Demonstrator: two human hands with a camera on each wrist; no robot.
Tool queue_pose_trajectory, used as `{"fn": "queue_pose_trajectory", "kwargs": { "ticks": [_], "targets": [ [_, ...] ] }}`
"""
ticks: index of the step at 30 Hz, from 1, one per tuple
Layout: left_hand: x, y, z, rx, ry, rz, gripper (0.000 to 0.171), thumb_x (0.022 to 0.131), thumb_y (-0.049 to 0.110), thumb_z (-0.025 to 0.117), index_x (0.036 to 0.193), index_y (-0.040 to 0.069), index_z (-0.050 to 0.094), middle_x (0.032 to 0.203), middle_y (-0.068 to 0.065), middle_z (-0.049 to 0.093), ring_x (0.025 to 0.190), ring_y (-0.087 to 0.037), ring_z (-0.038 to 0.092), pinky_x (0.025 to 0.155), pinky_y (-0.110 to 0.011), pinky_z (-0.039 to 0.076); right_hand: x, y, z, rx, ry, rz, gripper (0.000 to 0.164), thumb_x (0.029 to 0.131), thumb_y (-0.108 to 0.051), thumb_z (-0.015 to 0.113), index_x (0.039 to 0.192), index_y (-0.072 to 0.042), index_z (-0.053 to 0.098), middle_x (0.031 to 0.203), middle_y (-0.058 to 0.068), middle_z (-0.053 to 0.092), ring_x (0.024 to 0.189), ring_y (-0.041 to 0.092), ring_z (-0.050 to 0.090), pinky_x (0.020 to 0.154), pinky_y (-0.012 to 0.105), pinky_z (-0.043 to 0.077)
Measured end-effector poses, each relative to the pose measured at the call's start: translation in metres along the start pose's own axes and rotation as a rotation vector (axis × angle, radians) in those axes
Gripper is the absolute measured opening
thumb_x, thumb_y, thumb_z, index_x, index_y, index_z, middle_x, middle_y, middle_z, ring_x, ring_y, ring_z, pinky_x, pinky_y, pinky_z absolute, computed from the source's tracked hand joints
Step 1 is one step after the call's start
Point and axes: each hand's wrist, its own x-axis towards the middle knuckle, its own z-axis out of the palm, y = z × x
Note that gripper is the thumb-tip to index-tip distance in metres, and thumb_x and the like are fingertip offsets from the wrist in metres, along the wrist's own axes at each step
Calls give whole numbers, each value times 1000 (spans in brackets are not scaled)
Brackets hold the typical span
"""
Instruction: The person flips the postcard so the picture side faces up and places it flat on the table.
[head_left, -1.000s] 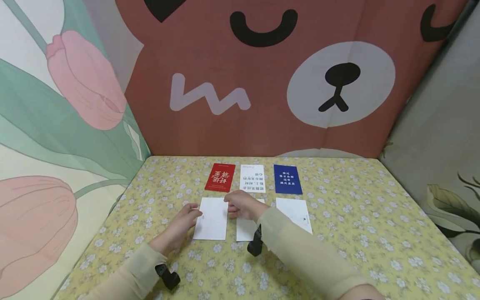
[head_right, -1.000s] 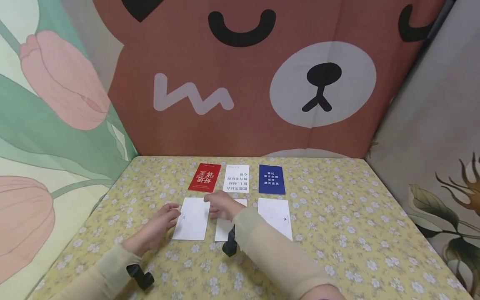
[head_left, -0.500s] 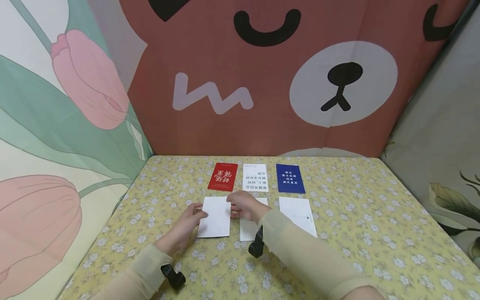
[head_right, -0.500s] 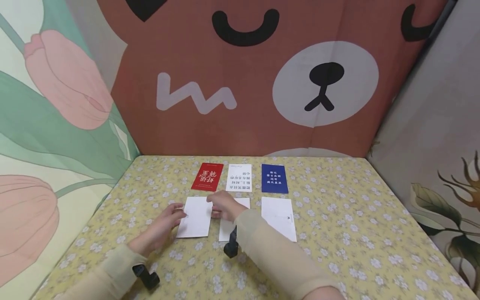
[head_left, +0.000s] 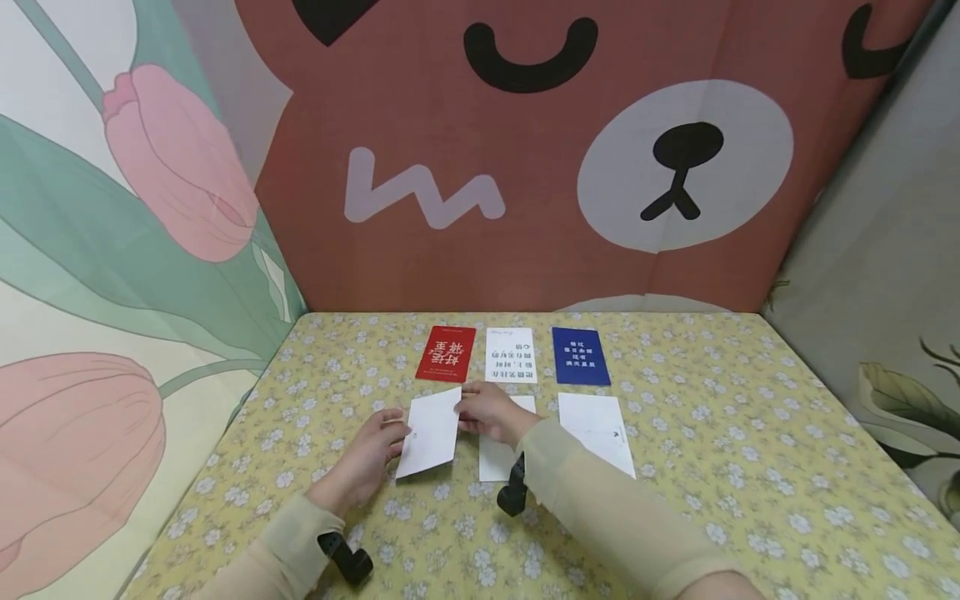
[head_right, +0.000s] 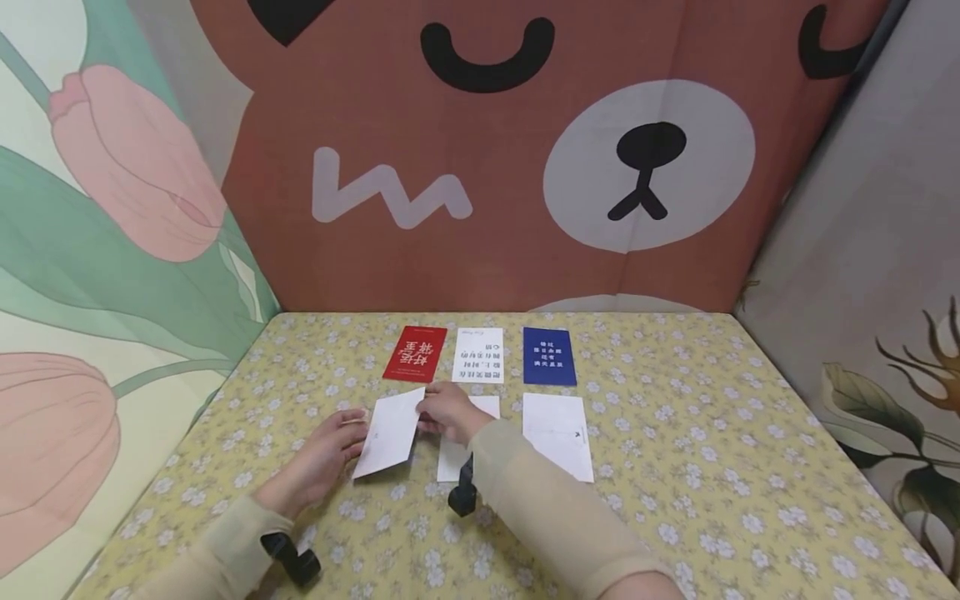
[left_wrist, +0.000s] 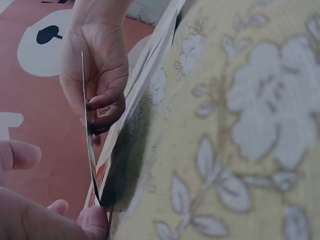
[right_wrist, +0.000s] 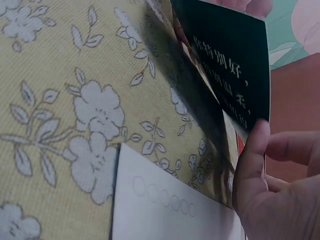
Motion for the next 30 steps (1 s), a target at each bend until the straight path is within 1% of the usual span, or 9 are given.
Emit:
{"fn": "queue_pose_trajectory", "kwargs": {
  "ticks": [2,5,10,12,17,20,22,27,30],
  "targets": [
    [-1,0,-1,-4,8,7,50,106,8,48,149,-9,29,138,-27,40,113,-33,54,96,-43,45,0,0,-1,8,-9,-8,63,98,7,58,157,0,38,95,12,65,66,12,59,61,22,53],
    [-2,1,-4,-3,10,38,47,106,6,48,148,-9,31,136,-24,41,110,-28,52,93,-38,45,0,1,-2,15,-15,-14,64,97,8,58,157,-2,38,91,11,63,64,12,58,61,22,53],
    [-7,5,-8,27,-32,116,43,105,2,49,144,-9,35,137,-22,40,119,-29,44,98,-38,41,0,1,-4,41,-20,-18,62,98,6,59,156,-2,39,92,10,62,68,13,59,63,23,54],
    [-9,7,-9,82,-55,144,43,104,2,53,143,-9,38,138,-23,42,124,-31,44,101,-40,42,0,1,-6,59,-19,-17,62,97,6,59,156,-2,40,95,10,63,70,14,59,63,22,54],
    [-18,14,-10,273,-122,209,48,98,1,66,142,-6,47,141,-22,48,132,-37,44,107,-50,42,-2,-1,-10,87,-30,-22,62,97,4,60,155,-4,42,97,9,64,73,13,60,65,22,54],
    [-21,15,-10,339,-156,239,54,95,2,72,142,-4,47,143,-22,47,133,-39,43,110,-56,38,-4,-3,-10,100,-39,-31,60,98,4,59,155,-4,42,97,9,64,73,13,59,66,22,54],
    [-21,14,-9,369,-161,246,56,93,2,75,142,-2,48,144,-20,46,134,-39,43,111,-58,38,-5,-4,-11,107,-40,-35,58,99,3,58,154,-3,43,98,9,64,74,13,59,67,23,54],
    [-21,12,-9,486,-170,303,56,91,-1,76,142,4,52,147,-18,45,135,-41,43,110,-60,38,-3,-3,-12,162,-33,-20,57,100,3,58,155,-3,42,108,11,64,83,15,62,72,24,56],
    [-23,12,-11,550,-178,377,51,93,-2,73,140,3,54,146,-18,46,134,-42,45,109,-60,39,-2,-2,-12,214,-23,5,58,100,3,58,155,-3,42,113,13,63,88,17,63,76,25,57]
  ]
}}
